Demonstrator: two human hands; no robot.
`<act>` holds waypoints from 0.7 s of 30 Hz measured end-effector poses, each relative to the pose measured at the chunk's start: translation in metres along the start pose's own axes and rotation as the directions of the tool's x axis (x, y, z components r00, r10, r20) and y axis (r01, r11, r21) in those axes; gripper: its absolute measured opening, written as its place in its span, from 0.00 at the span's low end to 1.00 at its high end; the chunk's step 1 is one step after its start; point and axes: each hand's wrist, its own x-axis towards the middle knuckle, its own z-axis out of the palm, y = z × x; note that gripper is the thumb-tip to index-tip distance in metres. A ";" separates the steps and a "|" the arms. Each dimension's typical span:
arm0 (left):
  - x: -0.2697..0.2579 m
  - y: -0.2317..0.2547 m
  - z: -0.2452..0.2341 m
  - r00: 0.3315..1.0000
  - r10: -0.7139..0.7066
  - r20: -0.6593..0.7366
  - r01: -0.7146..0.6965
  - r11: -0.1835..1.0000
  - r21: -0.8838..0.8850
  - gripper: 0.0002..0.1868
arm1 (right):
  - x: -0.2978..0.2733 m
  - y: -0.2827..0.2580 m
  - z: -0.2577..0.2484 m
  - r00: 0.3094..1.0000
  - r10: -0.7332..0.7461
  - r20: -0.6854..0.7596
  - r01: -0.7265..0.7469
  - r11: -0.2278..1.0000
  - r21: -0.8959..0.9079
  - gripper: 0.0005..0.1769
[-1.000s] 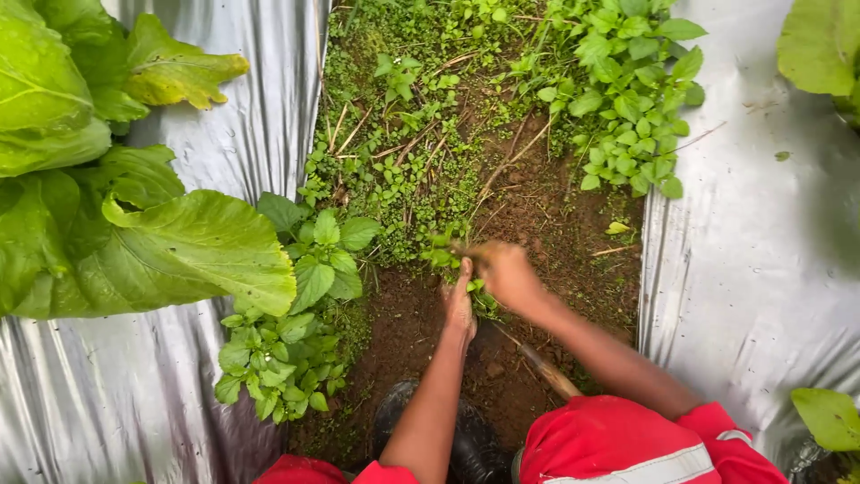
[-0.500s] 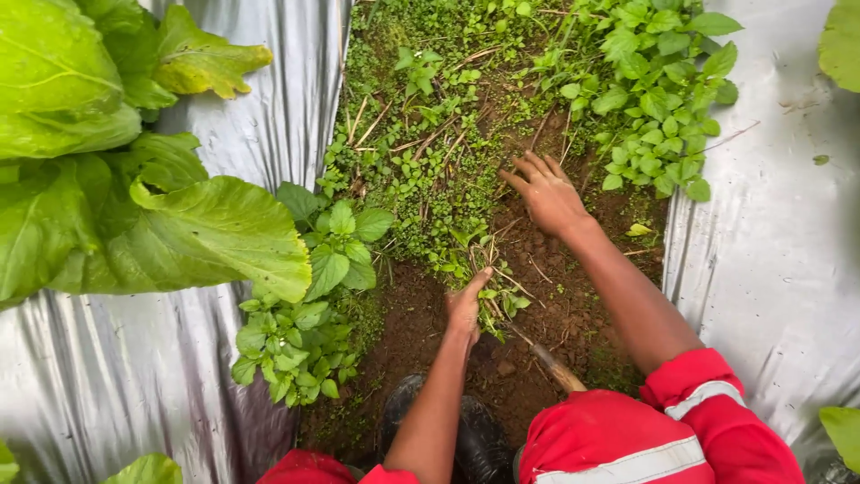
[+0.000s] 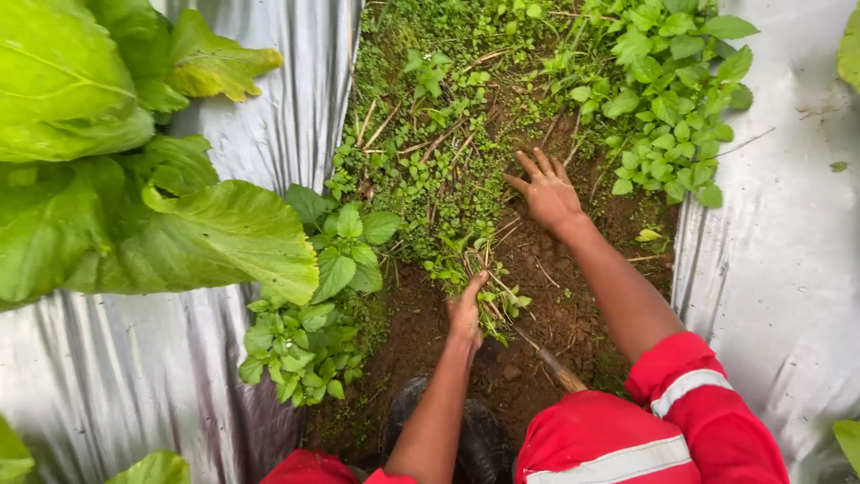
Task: The person squats in a garden bed and pulls weeds by hand from the soil between rows of leafy green vegetables. The person gathers the uprooted weeds into a bundle in their left hand while continuing to clear the area.
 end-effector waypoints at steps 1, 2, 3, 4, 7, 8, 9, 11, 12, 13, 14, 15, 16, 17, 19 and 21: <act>-0.001 0.001 -0.005 1.000 0.006 -0.008 -0.006 1.000 -0.001 0.45 | 0.001 0.000 0.007 1.000 -0.006 -0.004 0.006 1.000 0.006 0.30; -0.001 0.002 -0.010 1.000 0.002 -0.023 -0.002 1.000 -0.001 0.44 | 0.002 0.000 0.015 0.999 -0.010 -0.053 0.009 1.000 -0.022 0.23; -0.002 0.002 -0.011 0.999 -0.004 -0.032 0.004 1.000 -0.007 0.44 | 0.003 0.005 0.021 0.995 -0.014 -0.101 0.008 0.998 -0.058 0.17; 0.001 0.009 -0.014 0.999 0.000 -0.033 -0.001 1.000 -0.011 0.44 | 0.008 0.012 0.027 0.994 -0.018 -0.105 0.012 0.998 -0.060 0.17; 0.009 0.008 -0.021 0.999 -0.034 0.011 0.035 0.996 -0.085 0.47 | 0.000 0.031 0.039 0.923 -0.118 -0.367 0.095 0.992 -0.079 0.08; 0.017 0.003 -0.022 0.999 -0.032 0.012 0.032 0.997 -0.069 0.44 | -0.003 0.034 0.031 0.903 -0.143 -0.405 0.087 0.984 -0.153 0.07; 0.026 0.000 -0.022 1.000 -0.026 0.014 0.026 0.998 -0.053 0.41 | -0.005 0.038 0.023 0.880 -0.171 -0.443 0.074 0.971 -0.227 0.08; 0.061 -0.027 -0.022 0.999 -0.019 0.030 0.022 0.992 -0.122 0.38 | -0.019 0.029 -0.021 0.880 -0.126 -0.457 0.023 0.974 -0.225 0.06; 0.077 -0.041 -0.023 0.999 -0.010 0.039 0.017 0.981 -0.193 0.36 | -0.026 0.023 -0.043 0.877 -0.085 -0.473 -0.023 0.976 -0.219 0.05; 0.068 -0.037 -0.021 0.999 -0.009 0.045 0.018 0.981 -0.193 0.36 | -0.029 0.018 -0.051 0.877 -0.083 -0.473 -0.028 0.975 -0.222 0.05; 0.059 -0.033 -0.019 0.999 0.001 0.047 0.010 0.973 -0.230 0.31 | -0.033 0.013 -0.059 0.853 -0.031 -0.521 -0.011 0.997 -0.078 0.08; 0.050 -0.029 -0.016 0.999 0.010 0.047 0.003 0.963 -0.271 0.26 | -0.037 0.008 -0.067 0.828 0.024 -0.560 0.015 0.998 0.065 0.12; 0.051 -0.028 -0.014 0.999 0.010 0.052 0.004 0.962 -0.273 0.26 | -0.049 -0.021 -0.097 0.827 0.022 -0.561 0.014 0.998 0.059 0.12; 0.052 -0.029 -0.013 0.998 0.007 0.066 0.013 0.954 -0.299 0.28 | -0.063 -0.051 -0.126 0.854 0.081 -0.515 0.084 0.953 0.290 0.11; 0.039 -0.014 -0.005 0.997 0.008 0.082 0.019 0.944 -0.330 0.31 | -0.084 -0.098 -0.149 0.879 0.122 -0.460 0.144 0.853 0.501 0.12; 0.013 0.016 0.004 0.972 -0.005 0.236 0.105 0.904 -0.414 0.47 | -0.100 -0.133 -0.134 0.987 0.050 -0.156 0.078 0.695 0.714 0.22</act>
